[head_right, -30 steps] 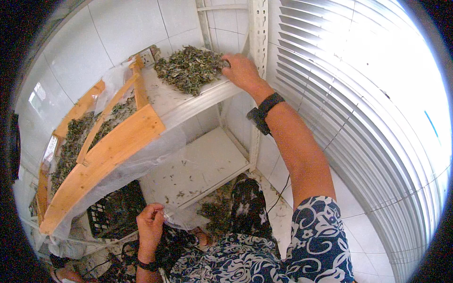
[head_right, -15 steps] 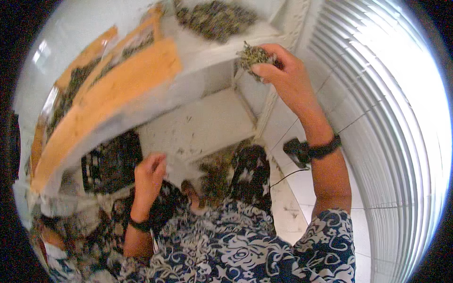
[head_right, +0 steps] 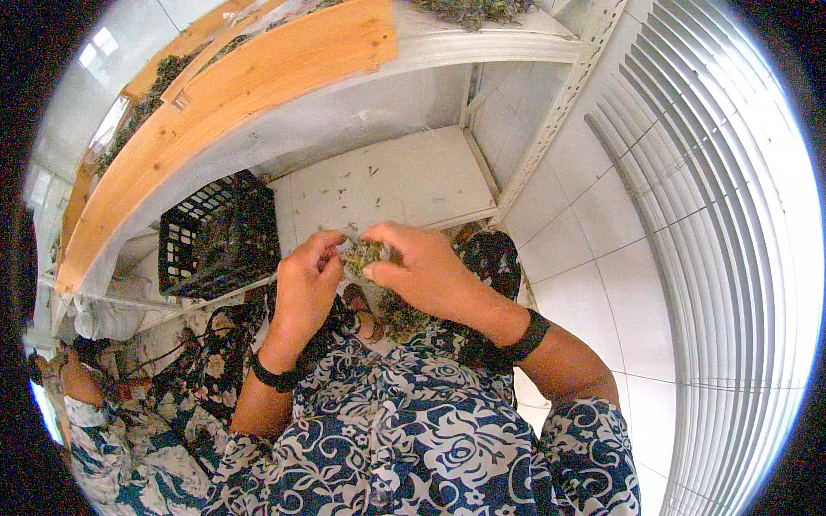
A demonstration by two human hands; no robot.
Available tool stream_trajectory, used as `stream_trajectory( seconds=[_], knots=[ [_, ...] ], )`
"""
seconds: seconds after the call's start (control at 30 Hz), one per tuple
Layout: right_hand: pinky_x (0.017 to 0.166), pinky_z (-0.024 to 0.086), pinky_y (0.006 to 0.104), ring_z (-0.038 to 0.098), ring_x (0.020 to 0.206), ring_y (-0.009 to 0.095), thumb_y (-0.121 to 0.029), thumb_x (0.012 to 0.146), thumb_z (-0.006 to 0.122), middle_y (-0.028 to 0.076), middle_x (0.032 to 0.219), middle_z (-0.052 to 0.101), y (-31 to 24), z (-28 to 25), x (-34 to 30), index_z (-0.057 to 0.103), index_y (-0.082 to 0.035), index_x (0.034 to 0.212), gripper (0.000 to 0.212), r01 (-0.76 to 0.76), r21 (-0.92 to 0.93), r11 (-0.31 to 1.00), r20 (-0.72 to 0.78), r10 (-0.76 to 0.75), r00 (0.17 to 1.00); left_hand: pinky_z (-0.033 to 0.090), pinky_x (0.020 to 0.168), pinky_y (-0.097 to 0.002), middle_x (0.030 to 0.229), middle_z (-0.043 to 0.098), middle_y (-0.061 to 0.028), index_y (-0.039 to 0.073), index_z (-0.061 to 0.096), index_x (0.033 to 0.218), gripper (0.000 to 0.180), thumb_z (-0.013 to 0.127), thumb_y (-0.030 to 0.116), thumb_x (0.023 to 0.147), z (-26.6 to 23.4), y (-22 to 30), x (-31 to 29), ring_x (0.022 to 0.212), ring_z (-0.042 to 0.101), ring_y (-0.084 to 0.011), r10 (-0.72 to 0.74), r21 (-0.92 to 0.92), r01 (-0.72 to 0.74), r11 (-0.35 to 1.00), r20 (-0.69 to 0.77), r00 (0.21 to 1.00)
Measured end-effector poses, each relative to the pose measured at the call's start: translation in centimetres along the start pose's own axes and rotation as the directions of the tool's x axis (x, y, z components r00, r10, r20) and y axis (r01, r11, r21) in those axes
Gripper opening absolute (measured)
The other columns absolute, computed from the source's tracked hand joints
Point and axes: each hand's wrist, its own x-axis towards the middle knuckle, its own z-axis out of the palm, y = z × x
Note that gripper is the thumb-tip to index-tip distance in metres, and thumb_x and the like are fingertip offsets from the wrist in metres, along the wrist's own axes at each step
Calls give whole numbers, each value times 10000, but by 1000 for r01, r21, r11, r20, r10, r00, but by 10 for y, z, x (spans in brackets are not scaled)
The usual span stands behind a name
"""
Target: The person gathers dried leaves by hand from a wooden tray and a shelf, rubs them between their palms, and places them into a plastic bag. They then press the air out of the bag, seal it, and set it aside.
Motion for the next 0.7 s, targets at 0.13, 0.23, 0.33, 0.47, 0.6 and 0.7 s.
stream_trajectory(
  seconds=[0.13,0.23,0.33,0.47,0.6,0.7],
  knots=[
    [657,485,438,626,781,363,-191,781,611,195,849,632,13,12,-2,574,-46,1021,283,118,-279,953,15,-119,993,502,619,-294,773,630,-110,29,597,1062,264,570,-2,802,1,4,-10,673,617,-164,78,48,-79,996,23,997],
    [666,479,482,615,809,393,-211,791,602,193,850,630,17,17,-4,535,-56,1009,275,129,-452,883,31,-130,991,505,621,-293,768,627,-102,35,599,1075,274,574,1,804,6,6,-12,674,619,-157,74,8,-75,997,47,996],
    [686,482,493,617,809,388,-217,795,605,192,870,630,18,18,-5,515,-64,1032,296,73,-524,848,58,-50,997,508,623,-288,761,625,-95,32,597,1094,292,578,-2,805,12,6,-14,681,623,-148,77,-13,-76,997,67,995],
    [708,477,493,612,837,395,-211,788,618,194,901,625,22,11,-6,513,-47,1039,317,46,-456,889,69,-16,997,516,632,-273,782,630,-75,17,596,1115,293,573,-10,824,14,14,-17,699,620,-127,-22,-75,32,997,134,991],
    [762,470,460,593,895,384,-175,781,605,190,905,612,16,0,-13,537,-28,990,264,104,-131,986,17,-103,995,520,636,-256,823,624,-58,18,602,1119,276,562,-11,848,20,3,-23,718,612,-113,-78,-266,108,958,122,989],
    [795,483,397,593,936,319,-60,744,590,121,991,623,33,-2,-19,602,-73,1024,281,266,-417,869,115,-240,964,524,645,-246,865,606,-50,24,606,1120,271,555,-18,858,25,2,-24,729,605,-109,-63,-309,90,947,96,993]
  ],
)
